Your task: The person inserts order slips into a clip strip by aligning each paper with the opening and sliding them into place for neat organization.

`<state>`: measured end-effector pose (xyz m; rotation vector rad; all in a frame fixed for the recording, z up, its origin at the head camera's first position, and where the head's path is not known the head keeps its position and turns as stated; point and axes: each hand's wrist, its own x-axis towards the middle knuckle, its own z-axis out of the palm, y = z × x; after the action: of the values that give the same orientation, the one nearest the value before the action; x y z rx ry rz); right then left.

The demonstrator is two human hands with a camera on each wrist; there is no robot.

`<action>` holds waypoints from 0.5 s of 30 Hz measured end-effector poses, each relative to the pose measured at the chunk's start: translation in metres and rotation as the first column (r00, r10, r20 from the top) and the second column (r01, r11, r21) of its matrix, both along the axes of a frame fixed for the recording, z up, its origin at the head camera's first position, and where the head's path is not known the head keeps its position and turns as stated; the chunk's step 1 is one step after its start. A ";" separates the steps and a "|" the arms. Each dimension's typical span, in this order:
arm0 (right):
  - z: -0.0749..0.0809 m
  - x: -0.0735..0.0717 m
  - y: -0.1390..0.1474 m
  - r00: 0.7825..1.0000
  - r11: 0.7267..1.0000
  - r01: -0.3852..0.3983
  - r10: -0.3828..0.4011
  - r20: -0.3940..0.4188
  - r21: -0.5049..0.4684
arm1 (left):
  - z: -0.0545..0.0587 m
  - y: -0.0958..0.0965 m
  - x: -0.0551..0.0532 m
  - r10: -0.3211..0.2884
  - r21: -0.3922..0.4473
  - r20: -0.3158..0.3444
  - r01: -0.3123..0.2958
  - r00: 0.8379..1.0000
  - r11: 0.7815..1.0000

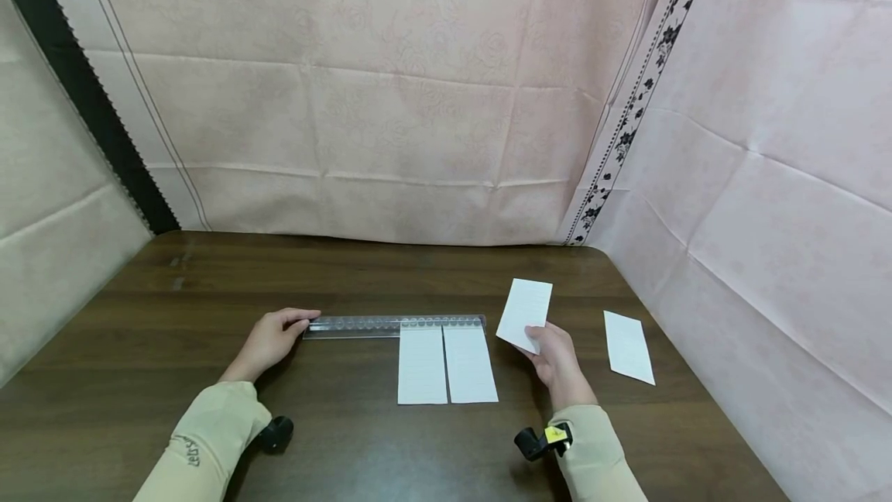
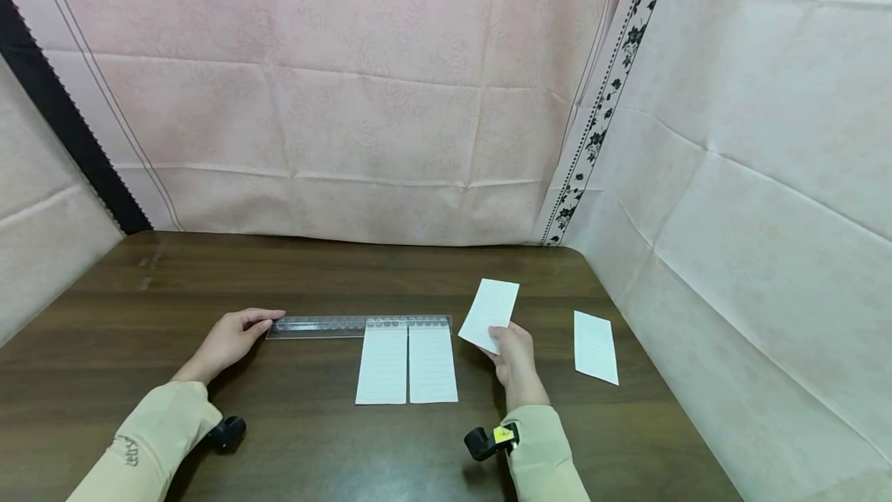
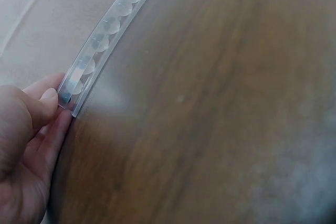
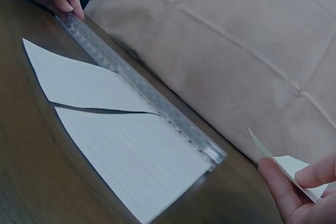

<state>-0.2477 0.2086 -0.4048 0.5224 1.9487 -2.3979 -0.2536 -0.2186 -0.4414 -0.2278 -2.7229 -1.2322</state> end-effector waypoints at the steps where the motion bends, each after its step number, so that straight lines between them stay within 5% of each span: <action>1: 0.000 0.000 -0.002 1.000 1.000 -0.001 0.001 0.000 0.004 | 0.000 0.000 0.000 -0.002 0.002 0.001 0.002 1.000 1.000; 15: -0.001 0.000 -0.031 0.999 0.999 -0.039 0.039 0.005 -0.022 | 0.000 0.000 0.000 -0.004 0.009 0.007 0.004 1.000 1.000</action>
<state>-0.2482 0.1779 -0.4062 0.4849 1.9105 -2.3889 -0.2535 -0.2188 -0.4414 -0.2284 -2.7233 -1.2482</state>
